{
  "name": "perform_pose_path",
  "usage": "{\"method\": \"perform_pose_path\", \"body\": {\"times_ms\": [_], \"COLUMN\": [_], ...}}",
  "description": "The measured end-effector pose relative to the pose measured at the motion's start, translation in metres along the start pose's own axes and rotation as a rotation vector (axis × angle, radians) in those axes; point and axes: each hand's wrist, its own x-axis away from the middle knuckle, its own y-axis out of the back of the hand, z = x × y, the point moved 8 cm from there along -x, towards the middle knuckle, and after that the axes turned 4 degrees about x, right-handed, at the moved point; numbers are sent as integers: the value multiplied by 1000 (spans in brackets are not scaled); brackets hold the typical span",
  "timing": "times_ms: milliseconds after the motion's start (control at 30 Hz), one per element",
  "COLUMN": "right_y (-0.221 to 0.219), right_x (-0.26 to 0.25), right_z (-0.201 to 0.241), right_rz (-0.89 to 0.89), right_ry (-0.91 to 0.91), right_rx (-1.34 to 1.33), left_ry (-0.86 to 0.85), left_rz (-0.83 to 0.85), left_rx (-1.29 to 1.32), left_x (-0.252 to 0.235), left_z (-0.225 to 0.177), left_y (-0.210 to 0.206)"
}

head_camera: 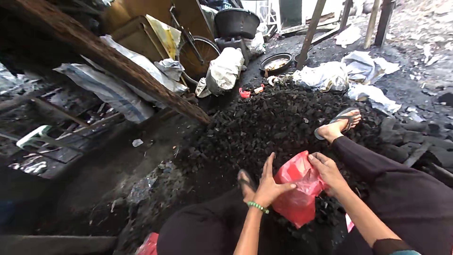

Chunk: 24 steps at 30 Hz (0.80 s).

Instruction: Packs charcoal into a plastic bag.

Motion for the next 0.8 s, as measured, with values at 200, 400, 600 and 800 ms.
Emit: {"method": "perform_pose_path", "body": {"times_ms": [200,400,600,800], "right_y": [-11,-29,-16,-9], "right_x": [2,10,-1,1], "right_z": [-29,-65,-102,-102], "right_rz": [263,716,287,260], "right_ry": [-90,-155,-285,-422], "right_rx": [26,502,-59,-143], "left_ry": [40,101,71,31], "left_rz": [96,65,139,-40], "left_rx": [143,-149,-183,-104], "left_x": [-14,-23,-35,-40], "left_z": [15,31,34,34], "left_y": [1,29,19,32]}}
